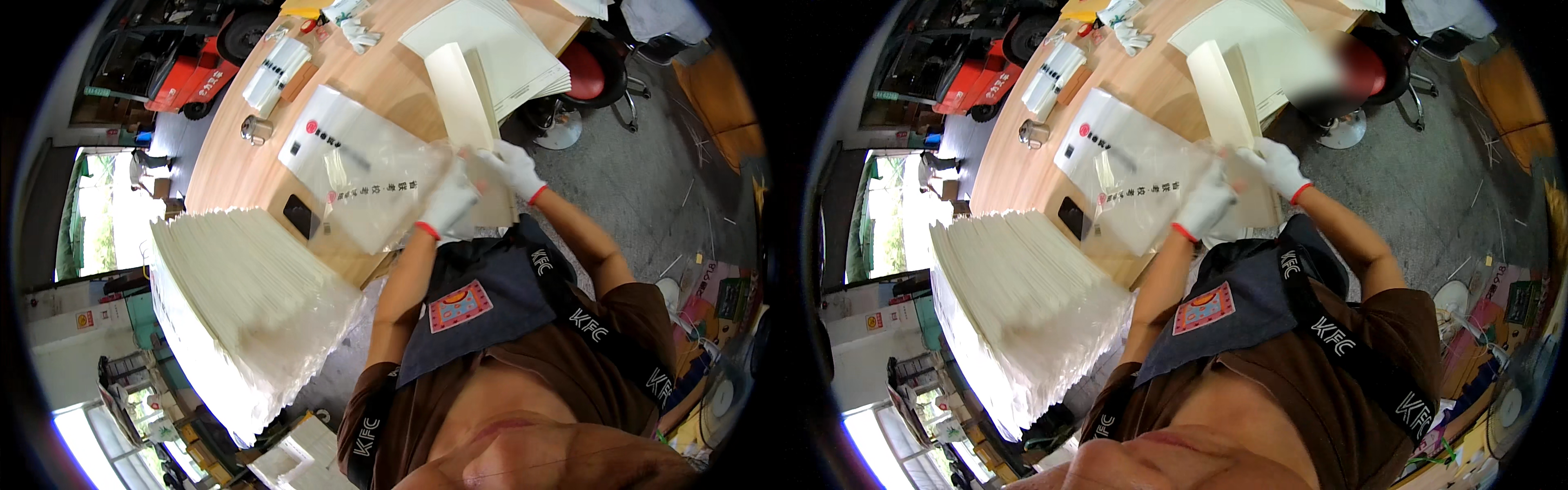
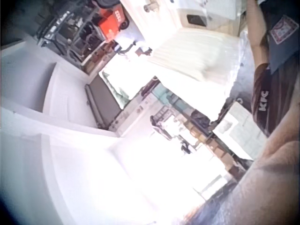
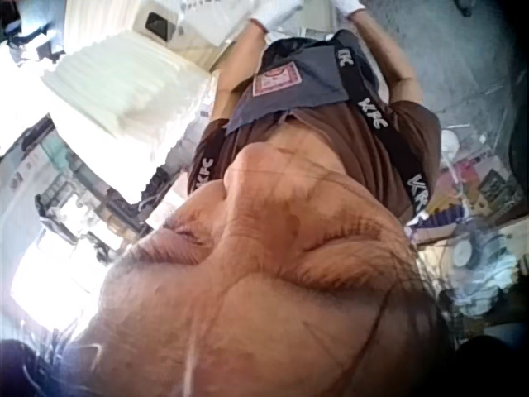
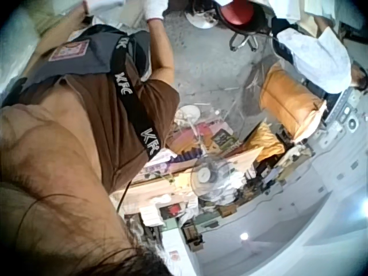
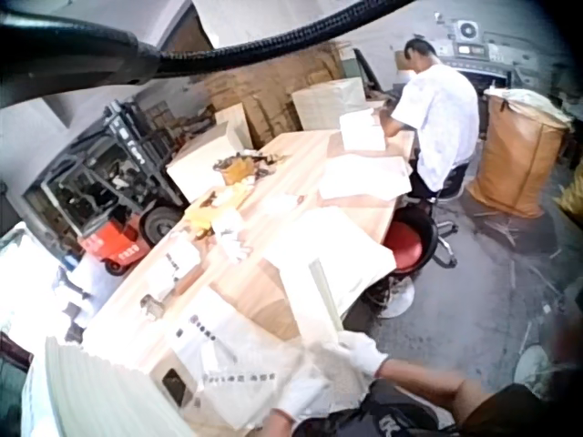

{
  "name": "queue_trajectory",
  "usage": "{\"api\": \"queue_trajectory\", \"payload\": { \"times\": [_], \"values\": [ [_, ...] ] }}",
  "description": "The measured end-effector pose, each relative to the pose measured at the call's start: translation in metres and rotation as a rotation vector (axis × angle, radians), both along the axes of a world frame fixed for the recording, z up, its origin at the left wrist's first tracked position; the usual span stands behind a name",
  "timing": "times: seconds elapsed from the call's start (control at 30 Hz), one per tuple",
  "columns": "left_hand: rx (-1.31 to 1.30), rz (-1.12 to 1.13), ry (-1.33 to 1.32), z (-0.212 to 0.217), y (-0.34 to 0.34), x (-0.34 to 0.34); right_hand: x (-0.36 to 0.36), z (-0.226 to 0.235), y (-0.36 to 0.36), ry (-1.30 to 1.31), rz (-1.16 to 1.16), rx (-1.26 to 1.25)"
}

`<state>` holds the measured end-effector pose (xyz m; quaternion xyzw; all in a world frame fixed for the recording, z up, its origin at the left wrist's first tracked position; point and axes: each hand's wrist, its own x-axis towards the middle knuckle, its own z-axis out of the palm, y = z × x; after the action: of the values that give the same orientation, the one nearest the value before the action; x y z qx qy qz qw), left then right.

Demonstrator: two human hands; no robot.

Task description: The person repeatedly picks up stacks of white papers from a table, places them into a clear plastic bag, and sets the bag down. The person wears white gloves and a brown shirt with a KFC logo. The task is performed continuously throughout the clip.

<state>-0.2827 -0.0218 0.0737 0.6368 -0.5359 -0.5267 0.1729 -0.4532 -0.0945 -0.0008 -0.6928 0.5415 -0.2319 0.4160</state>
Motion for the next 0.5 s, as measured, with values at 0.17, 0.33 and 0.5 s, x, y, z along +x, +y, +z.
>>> {"api": "queue_trajectory", "payload": {
  "times": [0.17,0.33,0.5],
  "values": [
    [-0.262,0.724,0.819,0.023,0.008,0.116,-0.037,0.111,0.012,0.168,0.43,-0.594],
    [-0.516,0.588,0.598,0.104,0.034,0.146,-0.01,0.136,0.007,0.423,0.829,-0.902],
    [-0.393,0.373,0.264,0.083,0.082,0.046,0.042,0.14,-0.002,0.368,0.922,-0.316]
  ]
}}
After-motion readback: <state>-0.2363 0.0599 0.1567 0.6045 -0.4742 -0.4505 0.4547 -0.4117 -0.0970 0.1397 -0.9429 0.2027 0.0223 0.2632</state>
